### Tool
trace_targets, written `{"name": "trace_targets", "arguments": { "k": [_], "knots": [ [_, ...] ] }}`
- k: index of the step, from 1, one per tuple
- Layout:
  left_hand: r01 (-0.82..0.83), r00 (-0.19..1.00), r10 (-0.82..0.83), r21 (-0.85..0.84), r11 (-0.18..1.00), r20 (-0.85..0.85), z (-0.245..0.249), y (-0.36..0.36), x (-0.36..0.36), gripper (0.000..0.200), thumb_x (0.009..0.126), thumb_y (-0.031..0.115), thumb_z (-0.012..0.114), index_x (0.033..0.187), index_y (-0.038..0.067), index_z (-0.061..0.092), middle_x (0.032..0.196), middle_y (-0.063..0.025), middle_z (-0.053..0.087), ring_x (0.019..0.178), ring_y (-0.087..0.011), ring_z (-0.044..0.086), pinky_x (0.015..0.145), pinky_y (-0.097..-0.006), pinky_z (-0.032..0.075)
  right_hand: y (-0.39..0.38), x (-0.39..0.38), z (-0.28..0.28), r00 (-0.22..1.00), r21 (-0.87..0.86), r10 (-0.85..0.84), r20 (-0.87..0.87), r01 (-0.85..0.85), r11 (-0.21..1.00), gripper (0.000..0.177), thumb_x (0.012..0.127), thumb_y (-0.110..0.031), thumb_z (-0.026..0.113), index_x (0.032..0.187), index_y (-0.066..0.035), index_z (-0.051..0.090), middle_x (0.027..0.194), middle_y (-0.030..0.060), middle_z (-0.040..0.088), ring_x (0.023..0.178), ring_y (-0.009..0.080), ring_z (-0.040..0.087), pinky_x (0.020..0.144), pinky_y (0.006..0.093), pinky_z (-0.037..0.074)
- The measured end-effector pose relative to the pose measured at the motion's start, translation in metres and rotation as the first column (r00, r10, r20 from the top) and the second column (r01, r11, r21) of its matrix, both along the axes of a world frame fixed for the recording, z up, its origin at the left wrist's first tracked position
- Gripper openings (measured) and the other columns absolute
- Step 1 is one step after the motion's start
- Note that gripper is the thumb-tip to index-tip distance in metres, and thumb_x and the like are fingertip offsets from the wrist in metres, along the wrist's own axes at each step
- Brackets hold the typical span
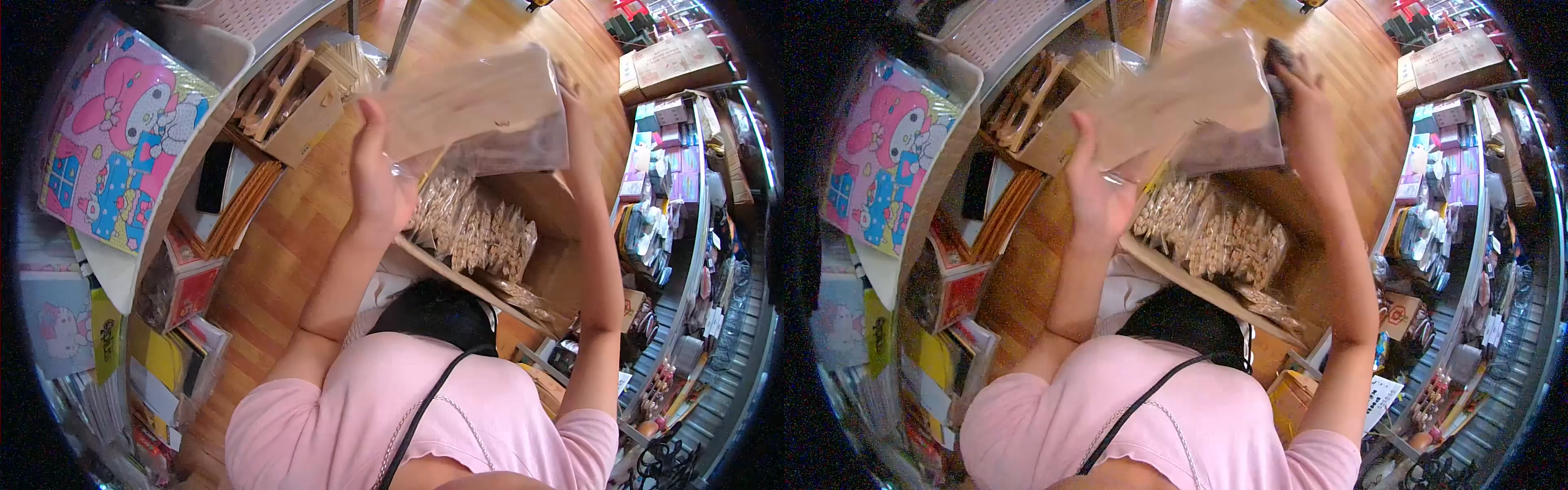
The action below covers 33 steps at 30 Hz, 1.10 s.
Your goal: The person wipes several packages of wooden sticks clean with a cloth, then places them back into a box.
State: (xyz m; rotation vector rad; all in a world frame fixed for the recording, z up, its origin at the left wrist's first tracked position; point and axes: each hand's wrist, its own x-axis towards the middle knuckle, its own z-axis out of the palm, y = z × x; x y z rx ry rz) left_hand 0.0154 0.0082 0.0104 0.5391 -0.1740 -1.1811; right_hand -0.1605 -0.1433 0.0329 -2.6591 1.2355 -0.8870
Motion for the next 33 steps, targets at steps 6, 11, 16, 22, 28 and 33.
{"name": "trace_targets", "arguments": {
  "k": [6, 11, 16, 22, 28, 33],
  "knots": [
    [-0.542, 0.427, 0.279, -0.003, 0.84, 0.86, -0.05, -0.063, 0.057, 0.043, 0.096, 0.031, 0.038, 0.122, -0.003, 0.046, 0.126, -0.0146, 0.05, 0.113, -0.027, 0.05, 0.093, -0.0342, 0.037, 0.027, -0.063, 0.014, 0.961, 0.243, -0.121, 0.25, 0.058, 0.968, 0.042, 0.084, 0.004, 0.048, 0.124, -0.007, 0.052, 0.12, 0.0162, 0.056, 0.113, 0.0212, 0.051, 0.094, 0.0273, 0.036],
    [-0.433, -0.098, 0.128, -0.158, 0.887, 0.987, -0.142, -0.146, 0.086, 0.033, 0.093, 0.016, 0.04, 0.124, 0.006, 0.047, 0.128, -0.0139, 0.049, 0.114, -0.0319, 0.049, 0.095, -0.0367, 0.039, 0.074, -0.077, 0.025, 0.942, 0.305, -0.232, 0.242, 0.153, 0.94, 0.042, 0.084, 0.005, 0.045, 0.126, -0.001, 0.049, 0.129, 0.0132, 0.05, 0.123, 0.0202, 0.042, 0.103, 0.0286, 0.026],
    [-0.49, -0.613, -0.116, -0.261, 0.832, 0.782, -0.217, -0.2, 0.132, 0.042, 0.089, 0.017, 0.045, 0.129, 0.006, 0.042, 0.135, -0.0175, 0.039, 0.126, -0.0337, 0.035, 0.105, -0.044, 0.027, 0.094, -0.092, 0.02, 0.926, 0.306, -0.306, 0.223, 0.231, 0.924, 0.045, 0.08, 0.006, 0.045, 0.125, 0.002, 0.049, 0.129, 0.0146, 0.049, 0.125, 0.0259, 0.039, 0.106, 0.0338, 0.022],
    [-0.747, -0.132, -0.621, 0.334, 0.575, 0.772, -0.246, -0.221, 0.141, 0.061, 0.085, 0.026, 0.05, 0.135, -0.001, 0.028, 0.141, -0.0265, 0.02, 0.129, -0.0448, 0.023, 0.107, -0.0485, 0.017, 0.097, -0.103, 0.016, 0.887, 0.319, -0.404, 0.225, 0.325, 0.89, 0.051, 0.074, 0.011, 0.041, 0.124, 0.004, 0.048, 0.128, 0.0153, 0.05, 0.124, 0.0247, 0.041, 0.105, 0.0333, 0.024],
    [-0.478, -0.223, 0.025, -0.132, 0.868, 0.974, -0.192, -0.227, 0.133, 0.041, 0.084, 0.021, 0.051, 0.118, -0.002, 0.05, 0.126, -0.0247, 0.045, 0.118, -0.0358, 0.042, 0.101, -0.0406, 0.031, 0.1, -0.118, 0.007, 0.76, 0.337, -0.477, 0.441, 0.353, 0.873, 0.039, 0.088, -0.001, 0.042, 0.126, 0.004, 0.046, 0.122, 0.0158, 0.053, 0.109, 0.0221, 0.053, 0.089, 0.0298, 0.042],
    [0.19, 0.177, -0.013, -0.021, 0.982, 0.984, -0.015, -0.14, 0.084, 0.026, 0.09, 0.011, 0.044, 0.111, 0.002, 0.057, 0.116, -0.0131, 0.054, 0.109, -0.0257, 0.047, 0.094, -0.0322, 0.035, 0.109, -0.128, 0.006, 0.534, 0.42, -0.516, 0.67, 0.301, 0.856, 0.04, 0.09, -0.008, 0.045, 0.129, -0.001, 0.04, 0.089, 0.0141, 0.061, 0.066, 0.0139, 0.057, 0.055, 0.0211, 0.045]
  ]
}}
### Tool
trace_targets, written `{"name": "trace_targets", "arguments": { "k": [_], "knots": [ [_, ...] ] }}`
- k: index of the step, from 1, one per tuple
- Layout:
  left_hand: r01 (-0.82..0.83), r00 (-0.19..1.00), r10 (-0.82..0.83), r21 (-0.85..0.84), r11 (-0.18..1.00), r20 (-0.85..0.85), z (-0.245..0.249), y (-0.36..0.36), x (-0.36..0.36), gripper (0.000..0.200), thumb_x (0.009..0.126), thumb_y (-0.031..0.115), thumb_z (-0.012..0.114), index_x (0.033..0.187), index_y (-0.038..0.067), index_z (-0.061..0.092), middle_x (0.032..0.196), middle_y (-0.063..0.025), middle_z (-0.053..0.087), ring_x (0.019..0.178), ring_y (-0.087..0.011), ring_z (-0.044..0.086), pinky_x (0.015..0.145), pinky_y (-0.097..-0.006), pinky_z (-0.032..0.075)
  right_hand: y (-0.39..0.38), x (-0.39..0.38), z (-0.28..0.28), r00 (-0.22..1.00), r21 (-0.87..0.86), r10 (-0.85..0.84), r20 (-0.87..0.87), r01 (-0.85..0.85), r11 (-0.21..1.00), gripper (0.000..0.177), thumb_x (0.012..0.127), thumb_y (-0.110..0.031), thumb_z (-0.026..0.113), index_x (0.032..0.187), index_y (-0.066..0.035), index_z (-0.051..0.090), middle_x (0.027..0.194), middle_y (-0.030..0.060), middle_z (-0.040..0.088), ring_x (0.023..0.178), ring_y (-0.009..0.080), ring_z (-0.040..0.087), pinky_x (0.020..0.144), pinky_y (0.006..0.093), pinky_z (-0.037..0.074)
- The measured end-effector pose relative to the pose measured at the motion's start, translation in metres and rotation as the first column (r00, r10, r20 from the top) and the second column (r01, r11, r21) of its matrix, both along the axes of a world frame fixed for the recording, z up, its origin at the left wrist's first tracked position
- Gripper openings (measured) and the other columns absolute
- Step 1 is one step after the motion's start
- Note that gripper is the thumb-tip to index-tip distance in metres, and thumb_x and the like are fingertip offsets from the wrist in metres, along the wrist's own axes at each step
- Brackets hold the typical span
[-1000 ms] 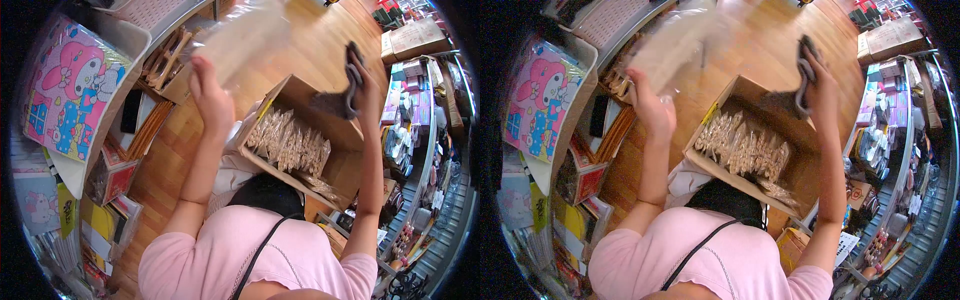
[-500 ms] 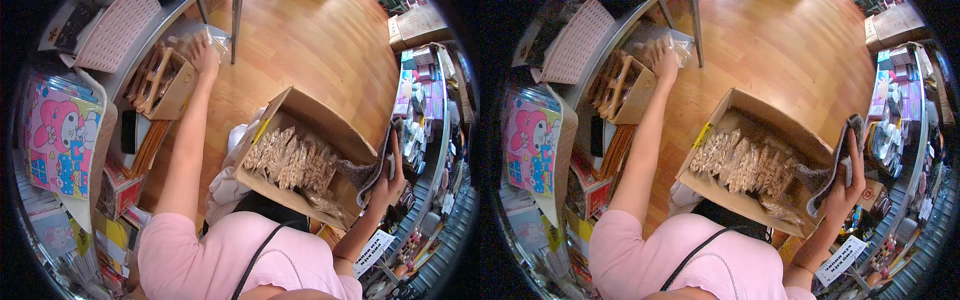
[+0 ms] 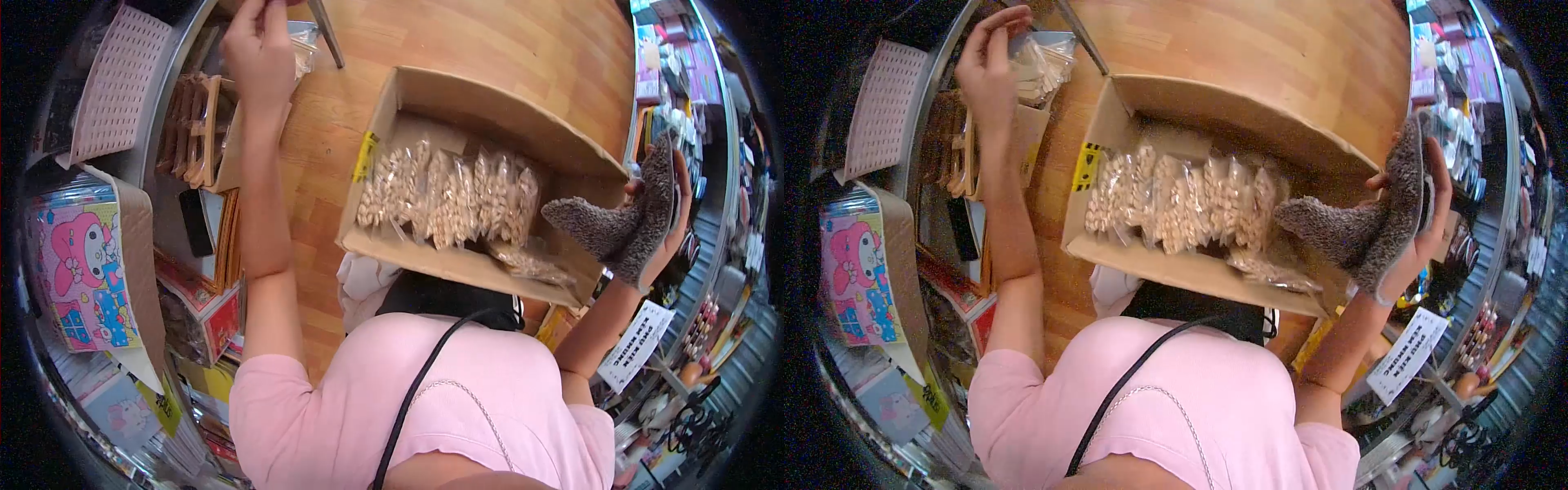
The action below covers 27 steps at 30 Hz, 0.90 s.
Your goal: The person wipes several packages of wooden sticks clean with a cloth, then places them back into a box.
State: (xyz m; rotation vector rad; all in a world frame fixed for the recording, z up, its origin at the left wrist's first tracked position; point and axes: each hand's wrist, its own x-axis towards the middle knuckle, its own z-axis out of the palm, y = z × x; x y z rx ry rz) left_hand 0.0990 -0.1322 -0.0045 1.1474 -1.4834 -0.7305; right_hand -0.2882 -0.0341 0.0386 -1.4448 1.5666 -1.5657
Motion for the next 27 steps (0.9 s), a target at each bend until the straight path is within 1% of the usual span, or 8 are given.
{"name": "trace_targets", "arguments": {
  "k": [1, 4, 6, 7, 9, 12, 16, 27],
  "knots": [
    [-0.147, 0.985, 0.16, -0.179, 0.973, 0.059, 0.002, 0.008, -0.03, 0.022, 0.088, 0.007, 0.047, 0.103, 0.0, 0.061, 0.101, -0.0079, 0.064, 0.092, -0.0166, 0.059, 0.083, -0.029, 0.044, 0.004, -0.005, -0.004, 1.0, 0.002, -0.01, 0.004, 0.01, 1.0, 0.04, 0.09, -0.008, 0.045, 0.129, -0.001, 0.04, 0.089, 0.0141, 0.061, 0.066, 0.0139, 0.057, 0.055, 0.0211, 0.045],
    [0.093, 0.904, -0.049, -0.083, 0.992, 0.424, 0.04, 0.058, -0.066, 0.019, 0.088, 0.011, 0.05, 0.098, 0.001, 0.062, 0.097, -0.0078, 0.065, 0.087, -0.017, 0.061, 0.078, -0.0311, 0.046, 0.02, -0.012, -0.005, 0.994, 0.073, -0.079, 0.072, 0.074, 0.995, 0.031, 0.091, -0.015, 0.052, 0.118, -0.001, 0.044, 0.092, 0.0129, 0.058, 0.066, 0.0152, 0.058, 0.055, 0.022, 0.045],
    [0.236, 0.617, -0.16, 0.014, 0.972, 0.77, 0.032, 0.076, -0.084, 0.02, 0.085, 0.019, 0.055, 0.093, 0.004, 0.064, 0.09, -0.0074, 0.064, 0.082, -0.0192, 0.06, 0.073, -0.0326, 0.046, 0.028, -0.013, -0.011, 0.982, 0.088, -0.07, 0.175, 0.055, 0.995, 0.03, 0.09, -0.013, 0.052, 0.117, -0.002, 0.044, 0.093, 0.0129, 0.058, 0.065, 0.0159, 0.058, 0.056, 0.0228, 0.046],
    [0.239, 0.611, -0.158, 0.01, 0.971, 0.776, 0.024, 0.082, -0.093, 0.02, 0.085, 0.019, 0.055, 0.093, 0.004, 0.064, 0.09, -0.0074, 0.064, 0.082, -0.0192, 0.06, 0.073, -0.0326, 0.046, 0.031, -0.013, -0.014, 0.975, 0.1, -0.072, 0.209, 0.052, 0.994, 0.029, 0.091, -0.013, 0.052, 0.117, -0.002, 0.044, 0.094, 0.0126, 0.059, 0.066, 0.0161, 0.059, 0.057, 0.0235, 0.047],
    [0.189, 0.327, -0.073, 0.011, 0.982, 0.942, 0.009, 0.09, -0.108, 0.023, 0.081, 0.028, 0.059, 0.084, 0.006, 0.066, 0.082, -0.007, 0.062, 0.079, -0.0233, 0.058, 0.071, -0.0337, 0.044, 0.038, -0.008, -0.015, 0.974, 0.102, -0.075, 0.212, 0.054, 0.993, 0.029, 0.091, -0.013, 0.051, 0.117, -0.003, 0.044, 0.095, 0.0126, 0.059, 0.066, 0.0161, 0.059, 0.057, 0.0235, 0.047],
    [0.122, 0.216, -0.031, 0.005, 0.992, 0.976, 0.004, 0.097, -0.116, 0.024, 0.08, 0.031, 0.06, 0.076, 0.009, 0.068, 0.076, -0.0048, 0.062, 0.077, -0.0223, 0.057, 0.071, -0.0335, 0.041, 0.05, -0.008, -0.014, 0.979, 0.133, -0.067, 0.194, 0.042, 0.99, 0.027, 0.091, -0.012, 0.051, 0.116, -0.004, 0.045, 0.095, 0.012, 0.059, 0.067, 0.0156, 0.06, 0.056, 0.0231, 0.046],
    [0.12, 0.247, 0.026, -0.057, 0.991, 0.969, 0.002, 0.101, -0.117, 0.025, 0.081, 0.03, 0.06, 0.072, 0.009, 0.068, 0.073, -0.0052, 0.062, 0.078, -0.0213, 0.057, 0.073, -0.0342, 0.041, 0.064, -0.01, -0.014, 0.975, 0.145, -0.078, 0.208, 0.048, 0.988, 0.026, 0.092, -0.014, 0.05, 0.116, -0.005, 0.045, 0.093, 0.011, 0.059, 0.069, 0.0153, 0.06, 0.059, 0.0235, 0.046],
    [-0.111, 0.869, 0.085, 0.024, 0.994, 0.487, 0.032, 0.116, -0.099, 0.031, 0.092, 0.03, 0.046, 0.09, 0.001, 0.058, 0.071, -0.0164, 0.057, 0.064, -0.0357, 0.056, 0.061, -0.0361, 0.044, 0.083, -0.02, -0.017, 0.963, 0.09, -0.085, 0.254, 0.064, 0.994, 0.025, 0.091, -0.013, 0.051, 0.113, -0.002, 0.046, 0.096, 0.0102, 0.058, 0.07, 0.0166, 0.061, 0.062, 0.0245, 0.047]
  ]
}}
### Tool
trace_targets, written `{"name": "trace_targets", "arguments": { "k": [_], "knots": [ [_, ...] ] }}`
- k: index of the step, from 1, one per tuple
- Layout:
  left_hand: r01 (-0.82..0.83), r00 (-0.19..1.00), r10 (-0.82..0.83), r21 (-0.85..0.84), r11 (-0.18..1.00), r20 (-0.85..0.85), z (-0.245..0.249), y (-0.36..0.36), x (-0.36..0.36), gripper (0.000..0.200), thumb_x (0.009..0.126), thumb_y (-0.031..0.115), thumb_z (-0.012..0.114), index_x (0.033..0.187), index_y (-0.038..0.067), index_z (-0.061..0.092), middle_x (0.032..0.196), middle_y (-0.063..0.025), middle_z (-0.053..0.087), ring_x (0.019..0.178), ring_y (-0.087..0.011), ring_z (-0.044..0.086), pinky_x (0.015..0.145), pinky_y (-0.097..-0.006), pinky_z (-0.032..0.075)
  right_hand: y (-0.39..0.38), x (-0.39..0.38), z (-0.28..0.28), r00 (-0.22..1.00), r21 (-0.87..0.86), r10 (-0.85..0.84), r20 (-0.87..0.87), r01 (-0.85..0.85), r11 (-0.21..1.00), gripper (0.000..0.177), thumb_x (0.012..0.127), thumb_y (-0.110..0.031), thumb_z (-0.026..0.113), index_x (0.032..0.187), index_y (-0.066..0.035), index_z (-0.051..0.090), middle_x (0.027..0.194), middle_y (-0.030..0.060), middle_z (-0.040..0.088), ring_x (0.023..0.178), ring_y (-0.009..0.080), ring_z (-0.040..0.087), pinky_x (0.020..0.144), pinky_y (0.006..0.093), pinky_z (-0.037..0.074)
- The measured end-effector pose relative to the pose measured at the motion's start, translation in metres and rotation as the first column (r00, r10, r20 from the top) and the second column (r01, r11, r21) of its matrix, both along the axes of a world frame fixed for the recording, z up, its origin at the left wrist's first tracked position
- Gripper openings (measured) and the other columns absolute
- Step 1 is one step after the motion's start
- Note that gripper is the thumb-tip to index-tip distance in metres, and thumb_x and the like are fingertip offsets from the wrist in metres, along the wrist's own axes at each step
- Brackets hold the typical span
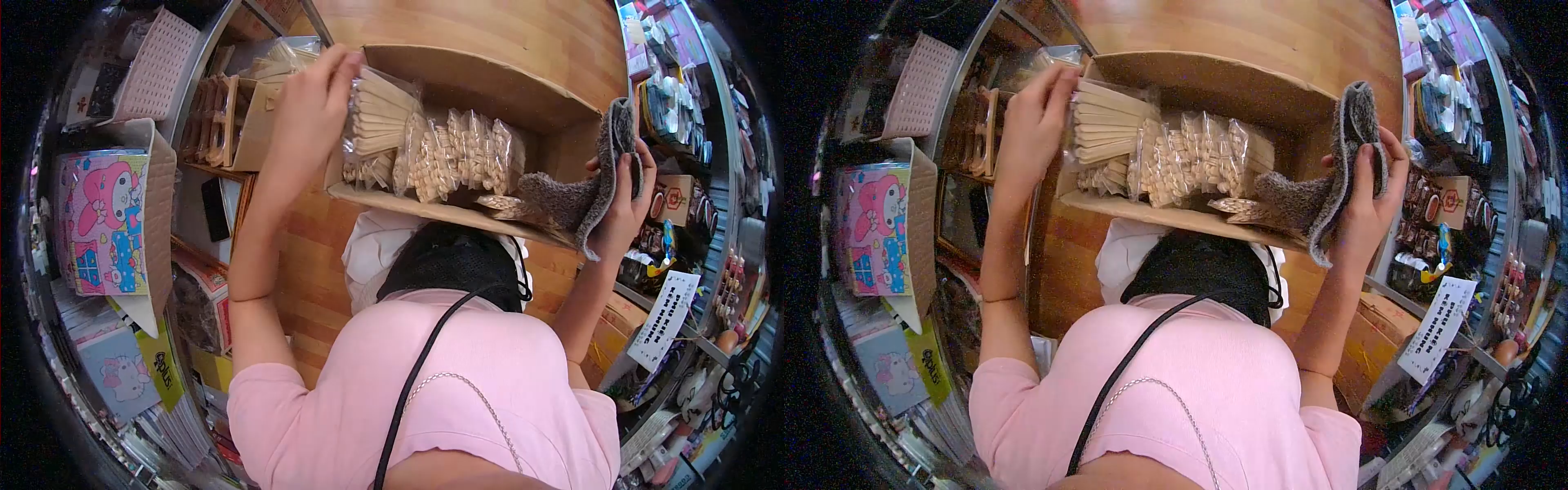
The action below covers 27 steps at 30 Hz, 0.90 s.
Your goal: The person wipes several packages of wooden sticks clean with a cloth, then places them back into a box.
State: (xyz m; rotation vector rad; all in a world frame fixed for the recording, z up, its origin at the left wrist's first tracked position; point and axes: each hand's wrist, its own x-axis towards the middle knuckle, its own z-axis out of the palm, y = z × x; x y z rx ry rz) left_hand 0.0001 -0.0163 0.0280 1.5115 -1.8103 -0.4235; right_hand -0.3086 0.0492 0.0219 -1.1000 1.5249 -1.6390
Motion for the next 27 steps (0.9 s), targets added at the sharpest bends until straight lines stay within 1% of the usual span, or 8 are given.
{"name": "trace_targets", "arguments": {
  "k": [3, 4, 9, 13, 19, 23, 25, 27],
  "knots": [
    [0.013, 0.989, -0.009, 0.022, 1.0, -0.149, -0.002, 0.0, 0.02, 0.033, 0.093, 0.031, 0.044, 0.089, 0.0, 0.053, 0.071, -0.0133, 0.056, 0.063, -0.0248, 0.054, 0.06, -0.0331, 0.042, 0.003, -0.001, 0.0, 1.0, -0.021, 0.008, 0.017, -0.008, 1.0, 0.025, 0.091, -0.012, 0.051, 0.113, -0.002, 0.046, 0.096, 0.0102, 0.057, 0.069, 0.018, 0.061, 0.062, 0.0251, 0.047],
    [0.013, 0.963, 0.007, 0.072, 0.997, -0.269, 0.0, 0.004, 0.024, 0.034, 0.095, 0.032, 0.043, 0.084, 0.001, 0.051, 0.07, -0.0042, 0.052, 0.065, -0.0135, 0.047, 0.059, -0.0282, 0.04, 0.003, -0.001, 0.001, 1.0, -0.024, 0.009, 0.019, -0.008, 1.0, 0.025, 0.091, -0.012, 0.051, 0.113, -0.002, 0.046, 0.096, 0.0102, 0.057, 0.069, 0.018, 0.061, 0.062, 0.0251, 0.047],
    [-0.115, 0.874, 0.143, 0.088, 0.989, -0.465, 0.006, 0.02, 0.05, 0.031, 0.096, 0.033, 0.042, 0.086, 0.006, 0.052, 0.073, 0.0036, 0.048, 0.066, -0.0069, 0.044, 0.06, -0.0209, 0.038, 0.001, 0.004, 0.005, 1.0, -0.003, -0.019, -0.016, 0.019, 1.0, 0.024, 0.09, -0.011, 0.051, 0.112, -0.002, 0.049, 0.097, 0.0088, 0.058, 0.085, 0.0138, 0.058, 0.07, 0.0247, 0.048],
    [-0.31, 0.613, 0.214, 0.018, 0.951, -0.761, 0.015, 0.027, 0.06, 0.029, 0.095, 0.031, 0.044, 0.089, 0.004, 0.053, 0.081, -0.0007, 0.053, 0.074, -0.0085, 0.051, 0.067, -0.0232, 0.043, -0.008, 0.018, 0.023, 0.984, -0.012, 0.064, -0.167, -0.067, 0.998, 0.024, 0.088, -0.013, 0.054, 0.11, -0.002, 0.052, 0.097, 0.0083, 0.059, 0.091, 0.0125, 0.055, 0.078, 0.0242, 0.045],
    [-0.144, 0.378, 0.222, 0.179, 0.973, -0.899, 0.001, 0.027, 0.046, 0.03, 0.093, 0.031, 0.049, 0.103, 0.004, 0.055, 0.095, -0.0049, 0.058, 0.089, -0.0122, 0.056, 0.08, -0.0259, 0.044, -0.034, 0.058, 0.029, 0.629, 0.101, 0.736, -0.251, -0.739, 0.666, 0.041, 0.085, -0.036, 0.059, 0.11, -0.003, 0.057, 0.096, 0.0074, 0.062, 0.089, 0.0132, 0.056, 0.081, 0.0264, 0.043],
    [0.026, 0.238, 0.246, 0.259, 0.965, -0.94, 0.013, 0.043, 0.002, 0.045, 0.092, 0.044, 0.043, 0.109, 0.004, 0.053, 0.105, -0.009, 0.058, 0.098, -0.019, 0.056, 0.085, -0.0336, 0.046, -0.029, 0.088, 0.046, 0.598, 0.354, 0.784, -0.166, -0.706, 0.613, 0.044, 0.083, -0.041, 0.061, 0.099, 0.001, 0.062, 0.085, 0.005, 0.064, 0.076, 0.0092, 0.057, 0.071, 0.023, 0.046],
    [0.099, 0.169, 0.232, 0.25, 0.963, -0.958, 0.008, 0.046, 0.004, 0.055, 0.092, 0.05, 0.039, 0.117, 0.002, 0.049, 0.111, -0.0111, 0.057, 0.101, -0.0209, 0.056, 0.086, -0.0357, 0.046, -0.031, 0.095, 0.043, 0.644, 0.24, 0.745, 0.176, -0.762, 0.602, 0.041, 0.082, -0.037, 0.063, 0.096, 0.001, 0.064, 0.082, 0.004, 0.064, 0.072, 0.007, 0.057, 0.066, 0.0218, 0.046],
    [0.455, -0.194, 0.019, -0.073, 0.888, -0.981, -0.001, 0.049, 0.006, 0.054, 0.092, 0.044, 0.044, 0.123, 0.0, 0.046, 0.116, -0.0129, 0.055, 0.104, -0.022, 0.055, 0.088, -0.035, 0.046, -0.032, 0.095, 0.042, 0.642, 0.259, 0.739, 0.206, -0.764, 0.591, 0.038, 0.082, -0.034, 0.064, 0.097, 0.001, 0.063, 0.083, 0.004, 0.064, 0.073, 0.0069, 0.058, 0.066, 0.0218, 0.047]
  ]
}}
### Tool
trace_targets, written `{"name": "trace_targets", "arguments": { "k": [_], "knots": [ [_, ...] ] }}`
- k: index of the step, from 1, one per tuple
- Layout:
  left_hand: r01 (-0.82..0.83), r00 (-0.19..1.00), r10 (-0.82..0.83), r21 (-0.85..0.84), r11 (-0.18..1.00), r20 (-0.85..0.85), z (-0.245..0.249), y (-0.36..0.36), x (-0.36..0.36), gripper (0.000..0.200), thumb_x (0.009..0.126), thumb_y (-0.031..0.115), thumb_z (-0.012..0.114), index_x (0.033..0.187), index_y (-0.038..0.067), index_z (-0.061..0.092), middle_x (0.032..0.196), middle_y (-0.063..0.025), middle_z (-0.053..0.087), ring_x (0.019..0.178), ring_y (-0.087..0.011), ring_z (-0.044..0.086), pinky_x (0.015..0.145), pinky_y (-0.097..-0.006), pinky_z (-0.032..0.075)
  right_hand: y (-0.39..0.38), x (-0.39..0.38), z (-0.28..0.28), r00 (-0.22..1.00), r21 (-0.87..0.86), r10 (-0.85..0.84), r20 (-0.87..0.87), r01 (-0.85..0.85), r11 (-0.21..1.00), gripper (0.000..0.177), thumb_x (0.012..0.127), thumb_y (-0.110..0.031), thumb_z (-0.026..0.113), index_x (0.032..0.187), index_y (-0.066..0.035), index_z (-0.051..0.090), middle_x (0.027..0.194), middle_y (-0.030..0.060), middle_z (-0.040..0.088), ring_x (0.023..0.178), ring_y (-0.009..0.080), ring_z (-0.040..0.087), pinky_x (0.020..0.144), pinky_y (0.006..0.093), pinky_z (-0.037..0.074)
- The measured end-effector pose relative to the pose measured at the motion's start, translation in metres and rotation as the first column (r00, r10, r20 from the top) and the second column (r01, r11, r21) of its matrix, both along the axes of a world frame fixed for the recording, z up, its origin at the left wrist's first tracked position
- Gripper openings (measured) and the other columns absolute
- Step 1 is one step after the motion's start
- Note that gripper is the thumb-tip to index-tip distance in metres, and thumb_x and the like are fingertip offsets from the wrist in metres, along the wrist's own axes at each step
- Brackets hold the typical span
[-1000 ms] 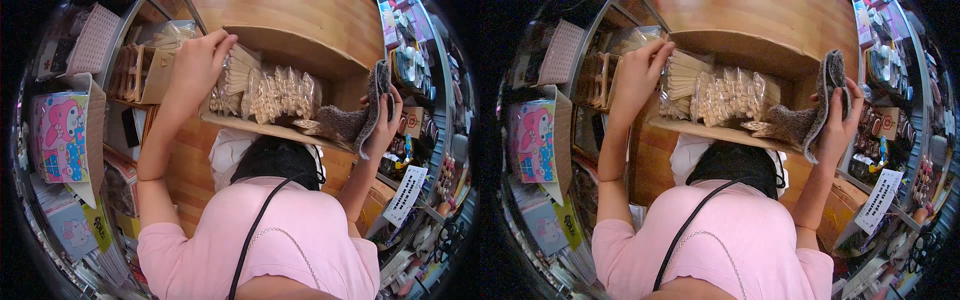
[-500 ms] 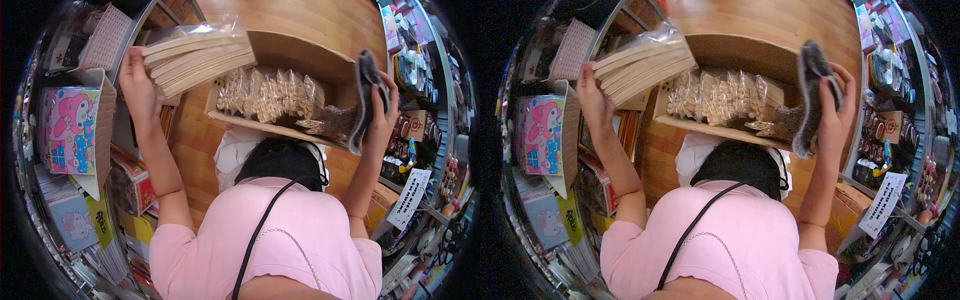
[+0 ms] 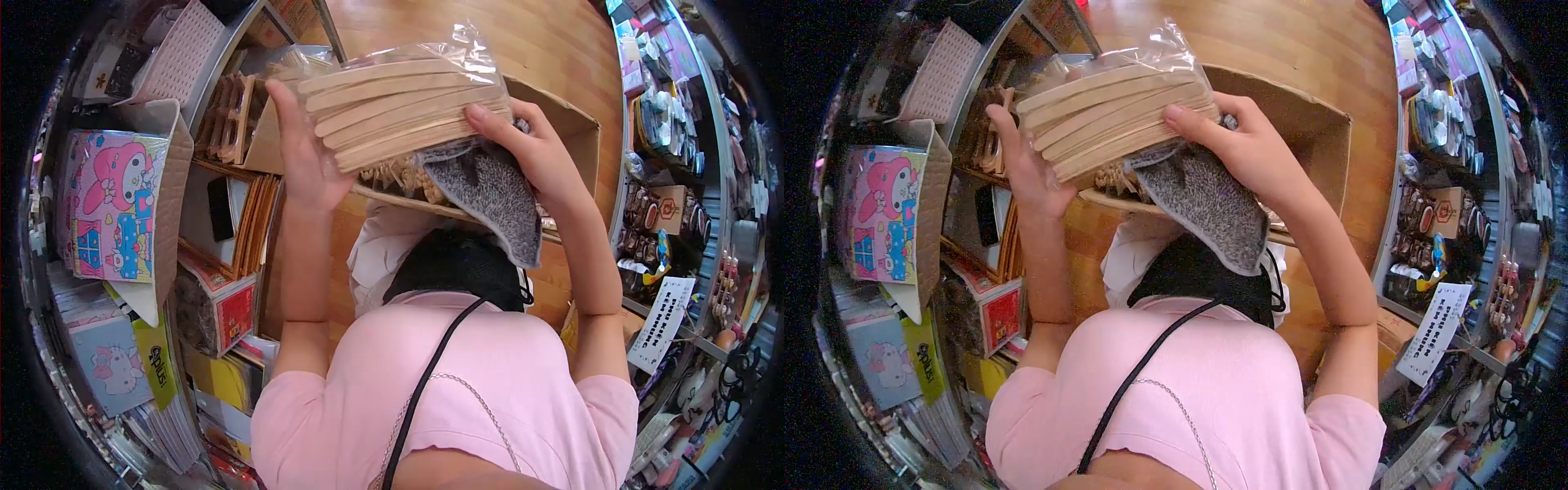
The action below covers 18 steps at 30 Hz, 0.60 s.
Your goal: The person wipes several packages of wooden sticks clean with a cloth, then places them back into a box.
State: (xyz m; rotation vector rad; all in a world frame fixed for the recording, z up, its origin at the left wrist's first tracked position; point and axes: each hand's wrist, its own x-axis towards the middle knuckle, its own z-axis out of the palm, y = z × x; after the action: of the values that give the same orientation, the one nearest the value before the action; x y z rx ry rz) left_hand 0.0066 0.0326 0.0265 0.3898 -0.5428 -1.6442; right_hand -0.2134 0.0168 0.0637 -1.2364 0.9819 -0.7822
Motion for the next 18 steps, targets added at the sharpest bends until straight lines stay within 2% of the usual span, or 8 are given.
{"name": "trace_targets", "arguments": {
  "k": [6, 8, 10, 12, 14, 16, 17, 18],
  "knots": [
    [-0.095, 0.953, 0.07, 0.072, 0.993, 0.294, -0.005, 0.001, -0.007, 0.045, 0.089, 0.026, 0.05, 0.125, -0.001, 0.045, 0.12, -0.0139, 0.053, 0.107, -0.0239, 0.054, 0.09, -0.0351, 0.044, -0.013, -0.007, -0.018, 0.996, 0.16, -0.084, 0.005, 0.082, 0.984, 0.039, 0.083, -0.034, 0.064, 0.101, 0.0, 0.061, 0.086, 0.0046, 0.063, 0.076, 0.0086, 0.058, 0.069, 0.0219, 0.046],
    [-0.157, 0.972, 0.134, 0.111, 0.981, 0.194, -0.008, 0.0, -0.005, 0.045, 0.089, 0.027, 0.05, 0.124, -0.002, 0.045, 0.12, -0.0138, 0.053, 0.107, -0.0238, 0.054, 0.091, -0.0349, 0.044, -0.03, -0.025, -0.028, 0.972, -0.173, -0.216, -0.095, 0.197, 0.965, 0.037, 0.082, -0.034, 0.065, 0.1, -0.002, 0.06, 0.09, 0.0053, 0.061, 0.08, 0.0103, 0.057, 0.069, 0.023, 0.046],
    [-0.218, 0.974, 0.205, 0.155, 0.964, 0.095, -0.01, -0.002, -0.006, 0.045, 0.089, 0.027, 0.05, 0.124, -0.002, 0.045, 0.12, -0.0137, 0.053, 0.108, -0.0236, 0.054, 0.092, -0.0348, 0.043, -0.038, -0.033, -0.013, 0.908, -0.089, -0.404, 0.109, 0.413, 0.906, 0.035, 0.08, -0.031, 0.067, 0.101, -0.005, 0.057, 0.092, 0.0059, 0.059, 0.083, 0.0119, 0.057, 0.07, 0.024, 0.047],
    [-0.237, 0.971, 0.239, 0.14, 0.961, 0.001, -0.011, -0.006, -0.013, 0.046, 0.089, 0.029, 0.051, 0.124, -0.001, 0.046, 0.121, -0.0133, 0.053, 0.109, -0.0232, 0.053, 0.093, -0.0346, 0.042, -0.04, -0.028, 0.003, 0.879, -0.274, -0.441, 0.182, 0.476, 0.836, 0.036, 0.079, -0.026, 0.068, 0.106, -0.007, 0.054, 0.094, 0.0059, 0.059, 0.086, 0.0121, 0.058, 0.073, 0.0251, 0.047],
    [-0.183, 0.98, 0.191, 0.122, 0.975, -0.059, -0.007, -0.008, -0.027, 0.048, 0.091, 0.03, 0.048, 0.127, -0.001, 0.043, 0.125, -0.0144, 0.05, 0.112, -0.0242, 0.051, 0.096, -0.0362, 0.04, -0.042, -0.009, 0.011, 0.915, -0.477, -0.383, 0.124, 0.394, 0.786, 0.039, 0.081, -0.022, 0.066, 0.114, -0.006, 0.051, 0.103, 0.0096, 0.06, 0.093, 0.0189, 0.059, 0.078, 0.0304, 0.048],
    [-0.124, 0.984, 0.135, 0.1, 0.987, -0.114, 0.001, -0.008, -0.042, 0.049, 0.092, 0.031, 0.045, 0.129, 0.0, 0.04, 0.128, -0.0155, 0.047, 0.115, -0.0251, 0.048, 0.098, -0.0378, 0.038, -0.051, 0.013, -0.004, 0.938, -0.706, -0.346, -0.02, 0.232, 0.669, 0.036, 0.081, -0.009, 0.064, 0.115, -0.007, 0.053, 0.106, 0.0074, 0.06, 0.094, 0.018, 0.058, 0.084, 0.0284, 0.046],
    [-0.171, 0.98, 0.182, 0.12, 0.978, -0.084, 0.007, -0.007, -0.049, 0.05, 0.092, 0.033, 0.045, 0.128, 0.0, 0.041, 0.127, -0.0143, 0.048, 0.114, -0.0246, 0.049, 0.097, -0.0372, 0.039, -0.058, 0.018, 0.003, 0.83, -0.961, -0.485, -0.277, -0.226, 0.161, 0.037, 0.08, -0.006, 0.061, 0.116, -0.006, 0.054, 0.113, 0.0112, 0.058, 0.102, 0.0266, 0.056, 0.091, 0.0327, 0.043],
    [-0.218, 0.972, 0.228, 0.14, 0.966, -0.054, 0.01, -0.006, -0.054, 0.05, 0.092, 0.035, 0.045, 0.128, 0.0, 0.042, 0.126, -0.013, 0.049, 0.113, -0.024, 0.049, 0.096, -0.0366, 0.04, -0.058, 0.026, 0.005, 0.846, -0.948, -0.436, -0.308, -0.235, 0.213, 0.032, 0.084, -0.019, 0.062, 0.114, -0.008, 0.057, 0.123, 0.0148, 0.051, 0.108, 0.0299, 0.051, 0.088, 0.0398, 0.041]
  ]
}}
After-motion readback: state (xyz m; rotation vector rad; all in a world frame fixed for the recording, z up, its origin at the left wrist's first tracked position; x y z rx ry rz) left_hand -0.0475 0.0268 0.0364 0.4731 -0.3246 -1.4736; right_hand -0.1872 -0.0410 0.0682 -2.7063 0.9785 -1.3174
